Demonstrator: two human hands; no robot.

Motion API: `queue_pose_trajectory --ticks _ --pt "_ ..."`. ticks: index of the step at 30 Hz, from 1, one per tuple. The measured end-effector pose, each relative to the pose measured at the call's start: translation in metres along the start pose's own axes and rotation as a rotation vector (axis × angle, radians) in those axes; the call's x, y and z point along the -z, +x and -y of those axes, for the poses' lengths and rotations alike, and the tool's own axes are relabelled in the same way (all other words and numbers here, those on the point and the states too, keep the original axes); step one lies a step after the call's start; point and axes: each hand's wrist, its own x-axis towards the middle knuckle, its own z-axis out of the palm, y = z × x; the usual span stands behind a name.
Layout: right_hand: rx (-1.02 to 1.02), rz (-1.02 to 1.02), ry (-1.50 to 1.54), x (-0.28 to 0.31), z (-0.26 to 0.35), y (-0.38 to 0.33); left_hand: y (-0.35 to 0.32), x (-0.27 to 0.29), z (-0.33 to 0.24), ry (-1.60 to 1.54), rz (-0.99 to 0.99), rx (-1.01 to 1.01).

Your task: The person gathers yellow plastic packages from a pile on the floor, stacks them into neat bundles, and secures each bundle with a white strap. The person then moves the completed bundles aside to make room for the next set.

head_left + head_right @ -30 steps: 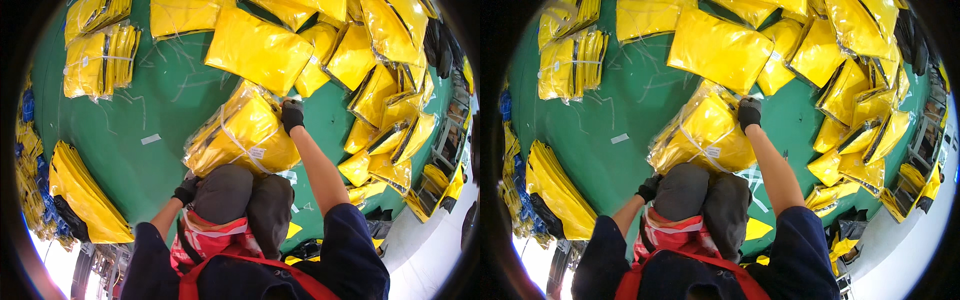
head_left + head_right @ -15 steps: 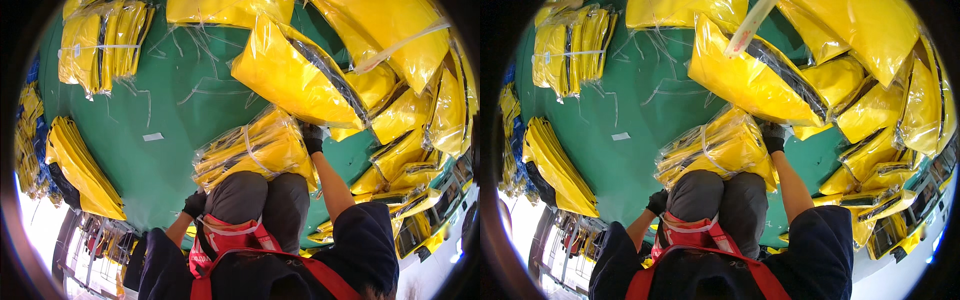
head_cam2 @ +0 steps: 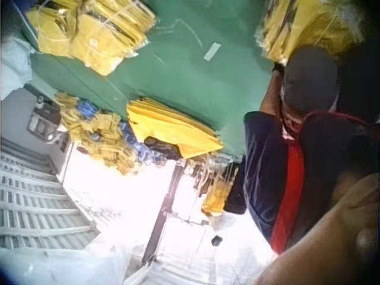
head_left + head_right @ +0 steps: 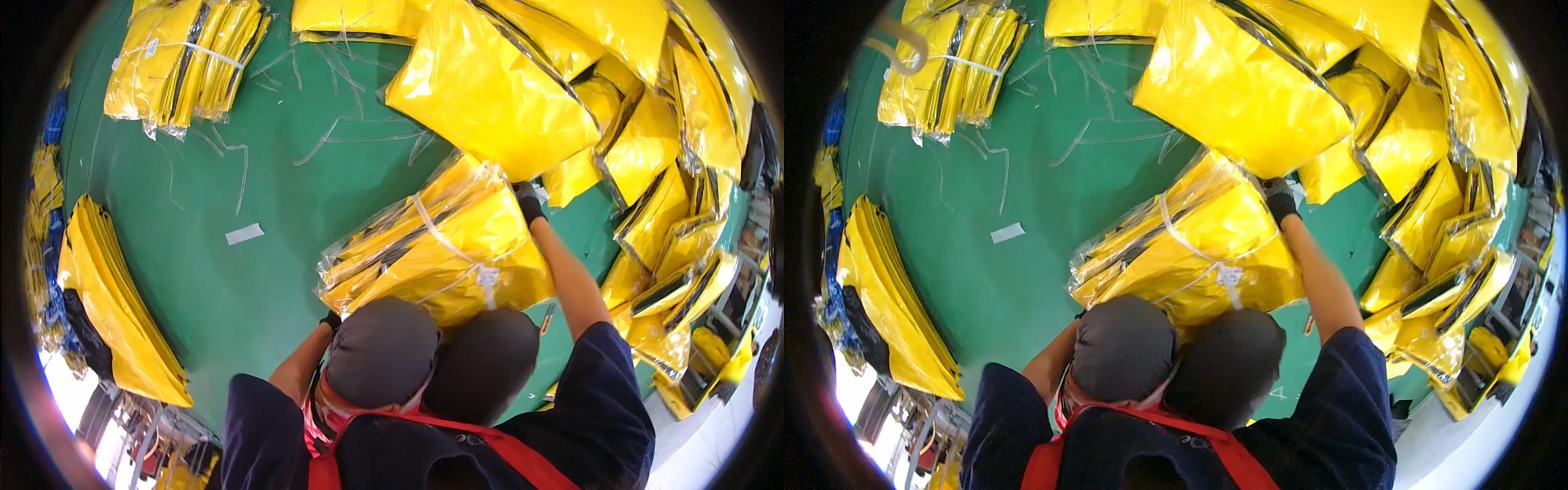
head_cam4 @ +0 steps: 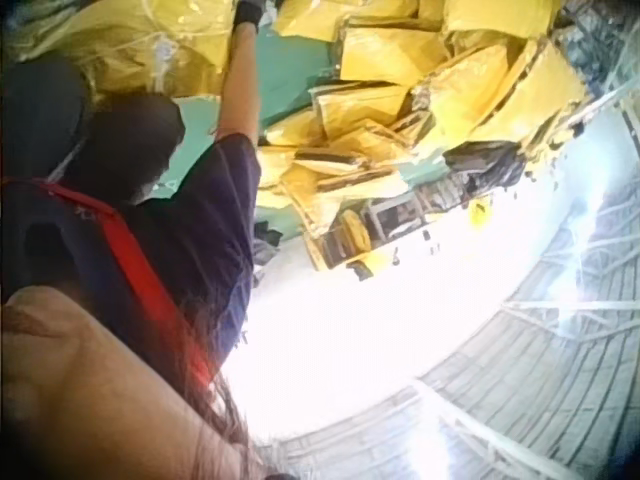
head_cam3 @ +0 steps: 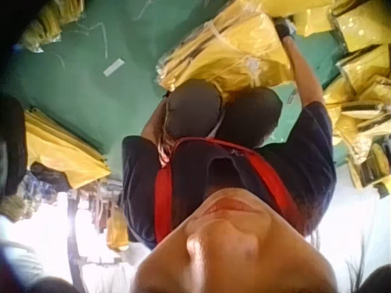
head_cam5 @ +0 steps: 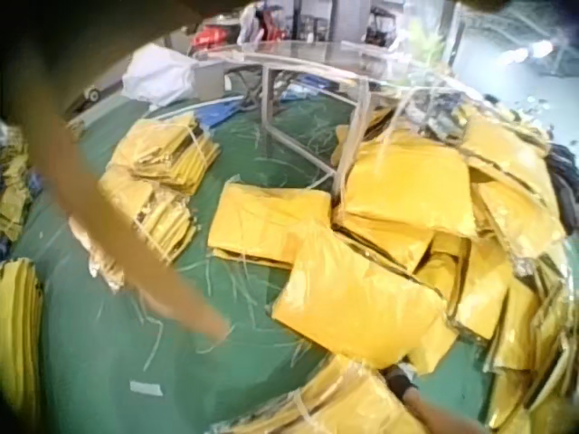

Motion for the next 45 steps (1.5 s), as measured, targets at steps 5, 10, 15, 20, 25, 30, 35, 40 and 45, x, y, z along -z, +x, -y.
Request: queue_pose_trajectory --ticks 5,10,15,20,25,30,35,40,45 --pt "-0.049 0.037 0.016 0.033 0.042 -0.018 0.009 0.008 0.002 0.148 -0.049 -0.104" --pt "-0.169 -0.045 0.135 0.093 0.100 -0.088 -0.041 0.125 -0.033 0.419 -0.113 -0.183" --pt "-0.274 -0.288 0.863 0.110 0.092 -0.175 -0.082 0.219 -0.089 0.647 -0.261 -0.221" --pt "-0.378 -0.268 0.679 0.059 0.073 -0.245 -0.067 0.216 -0.076 0.654 -0.332 -0.456" --pt "-0.413 -0.235 0.585 0.046 0.051 -0.254 -0.084 0.220 -0.095 0.760 -0.133 -0.329" --pt "-0.467 -0.272 0.503 0.041 0.053 -0.242 -0.081 0.241 -0.141 0.832 0.006 -0.188" --pt "-0.537 -0.222 0.342 0.055 0.064 -0.215 -0.059 0.251 -0.154 0.878 0.111 -0.072" --pt "-0.617 -0.171 0.307 0.048 0.050 -0.204 -0.021 0.282 -0.205 0.933 0.502 0.176" --pt "-0.767 -0.094 0.389 0.051 0.046 -0.204 -0.023 0.319 -0.213 0.903 0.333 0.328"
